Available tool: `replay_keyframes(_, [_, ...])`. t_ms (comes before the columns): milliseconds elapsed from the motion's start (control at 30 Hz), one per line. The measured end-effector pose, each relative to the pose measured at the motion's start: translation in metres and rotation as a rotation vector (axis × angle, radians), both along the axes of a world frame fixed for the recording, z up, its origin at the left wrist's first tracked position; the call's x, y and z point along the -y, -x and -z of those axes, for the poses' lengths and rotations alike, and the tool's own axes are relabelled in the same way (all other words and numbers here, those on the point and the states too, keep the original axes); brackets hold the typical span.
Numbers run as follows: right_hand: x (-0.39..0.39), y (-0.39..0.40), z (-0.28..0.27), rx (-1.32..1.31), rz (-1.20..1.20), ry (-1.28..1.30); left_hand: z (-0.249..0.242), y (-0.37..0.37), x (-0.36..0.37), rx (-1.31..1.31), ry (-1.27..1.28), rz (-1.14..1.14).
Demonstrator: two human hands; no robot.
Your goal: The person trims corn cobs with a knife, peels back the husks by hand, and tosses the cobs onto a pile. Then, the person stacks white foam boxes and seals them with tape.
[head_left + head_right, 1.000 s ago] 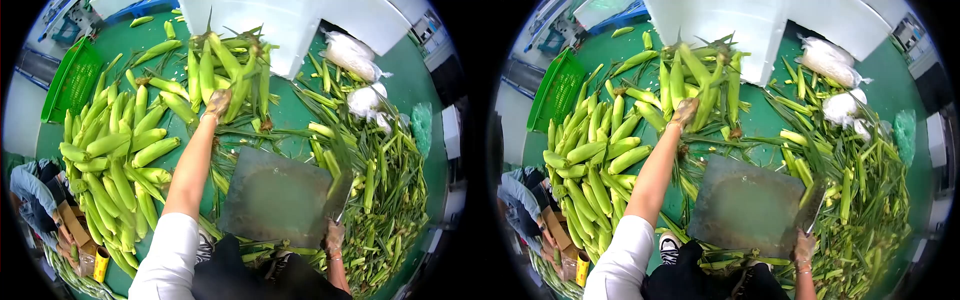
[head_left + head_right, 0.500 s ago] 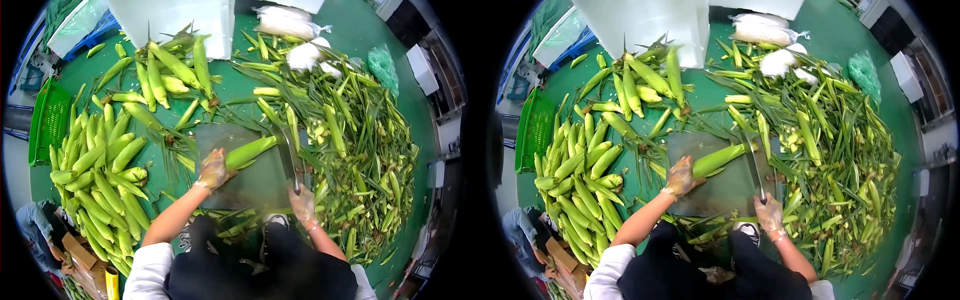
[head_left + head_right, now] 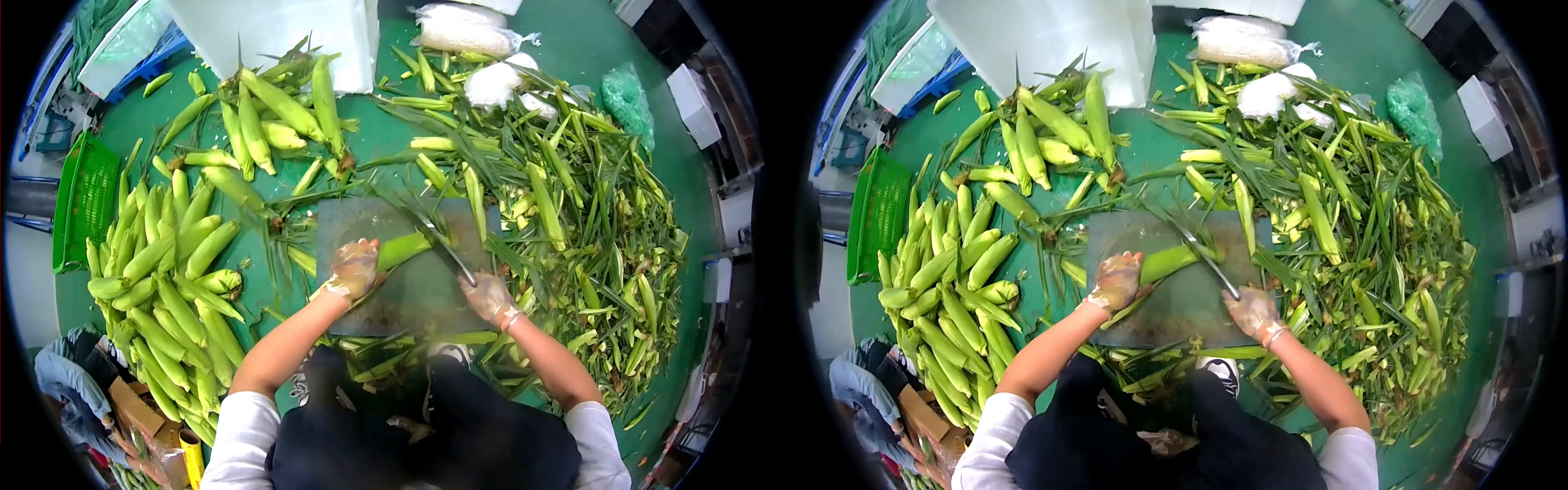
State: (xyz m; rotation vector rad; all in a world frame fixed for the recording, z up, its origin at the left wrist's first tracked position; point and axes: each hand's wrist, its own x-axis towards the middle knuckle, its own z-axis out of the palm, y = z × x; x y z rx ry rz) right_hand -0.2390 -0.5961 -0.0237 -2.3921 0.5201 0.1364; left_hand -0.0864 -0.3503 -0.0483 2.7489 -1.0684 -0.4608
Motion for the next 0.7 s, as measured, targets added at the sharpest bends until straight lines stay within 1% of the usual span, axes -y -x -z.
replay_keyframes(33, [0.006,0.002,0.003,-0.251,0.041,0.021,-0.005,-0.006,-0.002,0.030,0.014,0.036])
replay_keyframes(67, [0.024,0.001,0.001,-0.239,0.037,0.046,-0.009,-0.013,0.002,0.043,0.038,0.028])
replay_keyframes(133, [0.027,0.027,0.000,-0.315,0.178,0.046,-0.025,-0.001,-0.012,-0.096,0.071,-0.069])
replay_keyframes(167, [0.033,0.025,0.001,-0.296,0.182,0.050,-0.035,-0.005,-0.010,-0.078,0.078,-0.066])
replay_keyframes(233, [0.029,0.017,-0.013,-0.039,0.213,0.202,-0.047,0.004,-0.006,-0.550,0.706,-0.464])
replay_keyframes(267, [0.027,0.018,-0.020,-0.013,0.267,0.145,-0.033,0.001,-0.004,-0.827,0.896,-0.604])
replay_keyframes(300, [0.018,0.004,-0.049,0.025,0.326,0.092,-0.031,-0.002,-0.003,-0.813,1.027,-0.611])
replay_keyframes(333, [0.014,0.001,-0.055,0.187,0.328,0.048,0.014,-0.013,-0.007,-0.886,1.173,-0.646])
replay_keyframes(367, [0.006,-0.005,-0.068,0.189,0.323,0.046,0.032,-0.017,-0.008,-0.920,1.248,-0.667])
replay_keyframes(400, [-0.006,-0.012,-0.086,0.304,0.341,-0.038,0.050,-0.021,-0.008,-0.953,1.323,-0.687])
replay_keyframes(433, [-0.019,-0.020,-0.100,0.420,0.358,-0.124,0.038,-0.020,0.000,-1.030,1.525,-0.901])
replay_keyframes(467, [-0.035,-0.026,-0.108,0.502,0.366,-0.111,0.032,-0.022,0.004,-1.098,1.725,-1.120])
replay_keyframes(500, [-0.048,-0.029,-0.106,0.548,0.396,-0.187,0.039,-0.026,0.000,-1.097,1.724,-1.125])
replay_keyframes(533, [-0.054,-0.026,-0.089,0.523,0.383,-0.135,0.050,-0.029,-0.007,-1.150,1.705,-1.127])
replay_keyframes(567, [-0.061,-0.022,-0.058,0.493,0.365,-0.084,0.058,-0.028,-0.013,-1.203,1.688,-1.136])
replay_keyframes(633, [-0.077,-0.011,0.032,0.060,0.307,0.000,0.054,-0.020,-0.014,-1.153,1.656,-1.185])
replay_keyframes(667, [-0.076,-0.008,0.041,0.071,0.296,0.005,0.046,-0.020,-0.013,-1.100,1.633,-1.209])
replay_keyframes(700, [-0.073,-0.003,0.046,-0.028,0.266,-0.016,0.036,-0.018,-0.017,-1.173,1.652,-1.179])
